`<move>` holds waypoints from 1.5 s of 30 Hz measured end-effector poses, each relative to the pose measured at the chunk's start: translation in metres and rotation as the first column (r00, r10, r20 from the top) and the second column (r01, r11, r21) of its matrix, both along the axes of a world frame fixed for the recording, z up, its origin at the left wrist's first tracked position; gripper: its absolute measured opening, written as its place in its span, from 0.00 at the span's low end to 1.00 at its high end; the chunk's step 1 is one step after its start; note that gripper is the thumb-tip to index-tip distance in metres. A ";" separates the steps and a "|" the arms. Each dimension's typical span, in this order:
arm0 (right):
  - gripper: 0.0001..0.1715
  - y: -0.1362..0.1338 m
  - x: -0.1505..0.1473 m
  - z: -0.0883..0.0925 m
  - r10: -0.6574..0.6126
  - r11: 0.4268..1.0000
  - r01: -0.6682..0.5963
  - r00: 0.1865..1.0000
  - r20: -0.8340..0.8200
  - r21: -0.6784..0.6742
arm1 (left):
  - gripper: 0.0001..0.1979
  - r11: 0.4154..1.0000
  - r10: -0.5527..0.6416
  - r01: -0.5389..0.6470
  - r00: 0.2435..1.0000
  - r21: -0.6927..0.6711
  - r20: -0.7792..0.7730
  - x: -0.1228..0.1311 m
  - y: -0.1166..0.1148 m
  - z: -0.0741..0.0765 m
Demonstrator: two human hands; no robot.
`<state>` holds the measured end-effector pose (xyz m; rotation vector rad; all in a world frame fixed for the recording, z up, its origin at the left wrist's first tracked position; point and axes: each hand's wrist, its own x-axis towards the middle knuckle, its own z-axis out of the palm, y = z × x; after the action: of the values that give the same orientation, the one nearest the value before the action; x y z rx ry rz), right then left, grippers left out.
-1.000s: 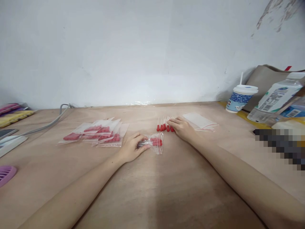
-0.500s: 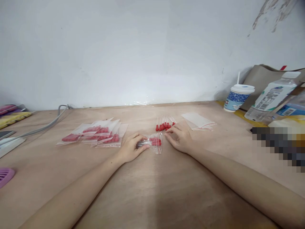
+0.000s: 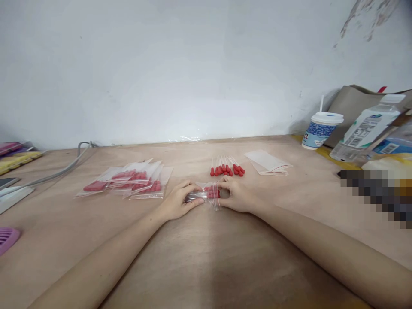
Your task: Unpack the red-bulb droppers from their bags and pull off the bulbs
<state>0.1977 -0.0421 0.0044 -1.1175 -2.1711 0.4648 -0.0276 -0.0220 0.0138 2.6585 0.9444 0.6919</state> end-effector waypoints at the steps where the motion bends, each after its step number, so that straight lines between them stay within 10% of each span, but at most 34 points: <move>1: 0.14 -0.001 -0.001 0.000 -0.019 1.000 0.020 0.999 0.031 -0.018 | 0.13 1.000 -0.008 0.008 1.000 -0.002 -0.002 0.000 0.000 0.000; 24: 0.12 0.008 0.001 -0.007 -0.019 0.951 -0.069 0.960 -0.279 -0.300 | 0.24 0.997 0.013 -0.032 0.964 -0.065 -0.265 -0.001 0.002 -0.001; 31: 0.20 0.008 0.024 0.008 -0.214 0.710 -0.184 0.863 -0.458 -0.680 | 0.25 0.999 0.025 -0.038 0.947 -0.034 -0.321 0.001 0.002 0.000; 39: 0.11 0.011 0.024 0.020 -0.431 0.583 -0.173 0.763 -0.483 -0.794 | 0.24 0.999 0.019 -0.030 0.946 -0.029 -0.325 -0.002 0.003 -0.001; 45: 0.11 0.019 0.078 0.059 -0.348 0.787 0.053 0.861 -0.372 -0.614 | 0.24 1.000 0.010 -0.016 0.951 -0.019 -0.308 -0.002 0.004 -0.002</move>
<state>0.2752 -0.0230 0.0631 -1.3679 -1.4740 1.2319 -0.0297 -0.0180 0.0116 2.7945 1.0373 0.2684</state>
